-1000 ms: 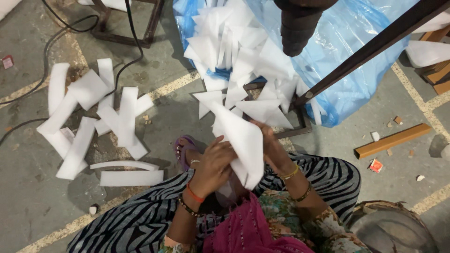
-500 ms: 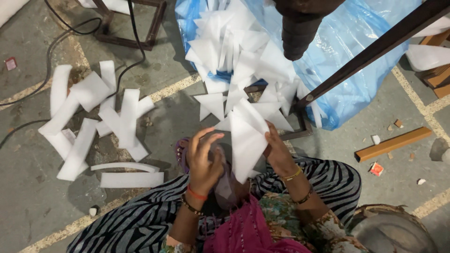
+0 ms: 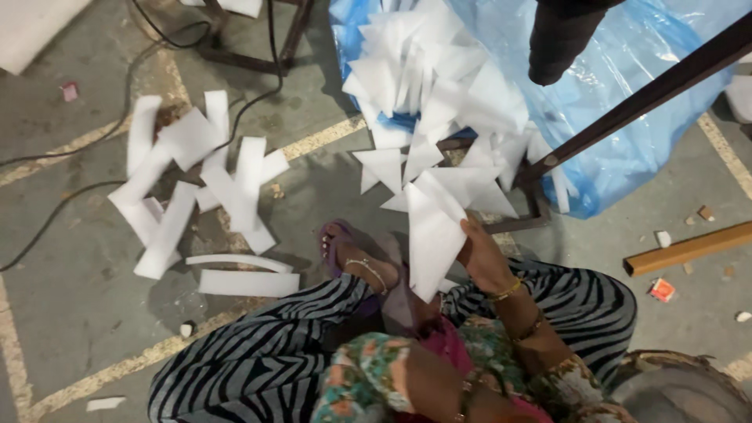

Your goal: The person sits on the floor and folds white foam pieces into triangular shapes by hand. They repeatedly pick up flat foam strips, fold them, and place the finished pieces into a blue plastic bag.

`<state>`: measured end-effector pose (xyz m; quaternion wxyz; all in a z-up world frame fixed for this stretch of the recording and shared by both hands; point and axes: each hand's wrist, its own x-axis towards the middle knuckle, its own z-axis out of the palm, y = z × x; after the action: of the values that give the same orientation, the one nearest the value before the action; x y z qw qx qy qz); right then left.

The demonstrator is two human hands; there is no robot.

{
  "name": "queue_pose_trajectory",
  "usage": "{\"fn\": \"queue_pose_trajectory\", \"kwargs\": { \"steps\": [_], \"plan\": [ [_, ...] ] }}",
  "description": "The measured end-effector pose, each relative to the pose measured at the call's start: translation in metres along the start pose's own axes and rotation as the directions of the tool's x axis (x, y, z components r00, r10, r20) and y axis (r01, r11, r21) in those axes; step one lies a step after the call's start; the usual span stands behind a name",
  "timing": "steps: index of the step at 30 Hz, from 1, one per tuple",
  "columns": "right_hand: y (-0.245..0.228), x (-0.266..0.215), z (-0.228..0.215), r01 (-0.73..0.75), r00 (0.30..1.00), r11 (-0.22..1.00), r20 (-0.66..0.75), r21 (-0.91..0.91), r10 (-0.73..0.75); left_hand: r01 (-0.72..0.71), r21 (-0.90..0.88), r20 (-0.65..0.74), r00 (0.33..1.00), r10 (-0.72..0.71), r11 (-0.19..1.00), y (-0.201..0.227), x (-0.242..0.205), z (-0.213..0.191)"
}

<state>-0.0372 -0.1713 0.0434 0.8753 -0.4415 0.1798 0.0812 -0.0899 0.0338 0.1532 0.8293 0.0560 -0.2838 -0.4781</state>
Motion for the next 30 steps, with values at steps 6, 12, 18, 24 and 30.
{"fn": "queue_pose_trajectory", "kwargs": {
  "steps": [6, 12, 18, 24, 30],
  "plan": [
    [0.013, 0.007, -0.013, -0.008, 0.998, 0.991, -0.058, 0.131, 0.016, 0.010, -0.019, -0.068, 0.998, -0.011, 1.000, -0.008, -0.013, 0.001],
    [0.032, 0.013, -0.052, 0.066, 0.995, 0.935, -0.090, 0.349, -0.037, 0.018, -0.070, -0.101, 0.995, -0.025, 0.997, -0.017, -0.007, -0.006],
    [0.034, 0.016, -0.075, 0.152, 0.975, 0.836, 0.059, 0.528, -0.215, 0.037, -0.107, -0.211, 0.976, -0.060, 0.994, -0.036, 0.001, -0.013],
    [0.001, -0.013, -0.031, 0.599, 0.576, 0.163, 0.281, -0.784, -0.768, 0.441, 0.559, -0.816, 0.445, 0.369, 0.702, -0.021, -0.047, -0.105],
    [0.008, -0.008, -0.013, 0.668, 0.217, -0.446, 0.729, -0.596, -0.649, 0.329, 0.765, -0.634, 0.535, 0.559, 0.554, 0.059, -0.047, -0.107]
  ]
}}
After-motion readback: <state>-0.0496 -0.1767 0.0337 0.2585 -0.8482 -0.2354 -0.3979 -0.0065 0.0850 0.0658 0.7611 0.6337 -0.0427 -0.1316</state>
